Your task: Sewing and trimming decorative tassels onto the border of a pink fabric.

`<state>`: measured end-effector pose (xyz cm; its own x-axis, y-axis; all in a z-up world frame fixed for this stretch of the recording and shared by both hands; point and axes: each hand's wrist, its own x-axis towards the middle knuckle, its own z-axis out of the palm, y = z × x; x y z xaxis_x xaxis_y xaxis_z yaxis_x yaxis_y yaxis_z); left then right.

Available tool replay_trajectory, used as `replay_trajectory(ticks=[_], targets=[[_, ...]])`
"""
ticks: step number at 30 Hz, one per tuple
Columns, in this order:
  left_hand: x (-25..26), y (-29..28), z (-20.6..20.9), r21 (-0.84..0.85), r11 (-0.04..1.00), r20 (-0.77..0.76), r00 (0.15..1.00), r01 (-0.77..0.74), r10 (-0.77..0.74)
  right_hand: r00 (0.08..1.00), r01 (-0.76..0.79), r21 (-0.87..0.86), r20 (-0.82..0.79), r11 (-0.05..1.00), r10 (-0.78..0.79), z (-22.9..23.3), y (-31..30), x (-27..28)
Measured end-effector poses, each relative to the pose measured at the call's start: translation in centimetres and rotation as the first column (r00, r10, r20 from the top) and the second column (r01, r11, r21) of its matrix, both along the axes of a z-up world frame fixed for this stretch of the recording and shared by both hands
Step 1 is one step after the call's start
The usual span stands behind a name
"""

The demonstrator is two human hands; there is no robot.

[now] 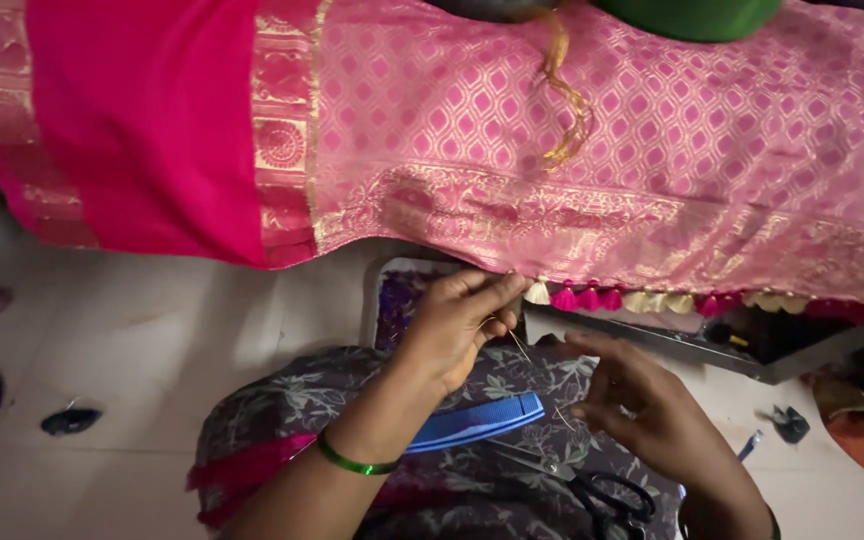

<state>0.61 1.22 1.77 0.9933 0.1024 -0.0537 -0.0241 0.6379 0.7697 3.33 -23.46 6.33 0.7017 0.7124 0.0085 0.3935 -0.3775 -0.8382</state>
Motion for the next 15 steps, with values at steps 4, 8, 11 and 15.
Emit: replay_trajectory(ticks=[4,8,11,15], targets=[[0.1,-0.1,-0.4,-0.002,1.0,0.002,1.0,0.003,-0.003,0.999,-0.024,0.079,-0.033,0.997,0.027,-0.3,0.8,0.3],[0.2,-0.9,-0.3,0.069,0.997,-0.024,0.999,-0.034,0.035,0.999,-0.024,0.251,-0.016,0.968,0.029,-0.9,2.3,0.6],[0.0,-1.5,0.2,0.104,0.992,-0.008,0.998,-0.066,0.068,1.0,-0.022,0.347,0.029,0.938,0.013,-2.4,4.8,0.6],[-0.1,-0.8,-0.4,0.174,0.98,0.0,0.995,-0.096,0.098,0.999,-0.037,0.419,0.052,0.907,0.017,-4.2,6.6,0.8]])
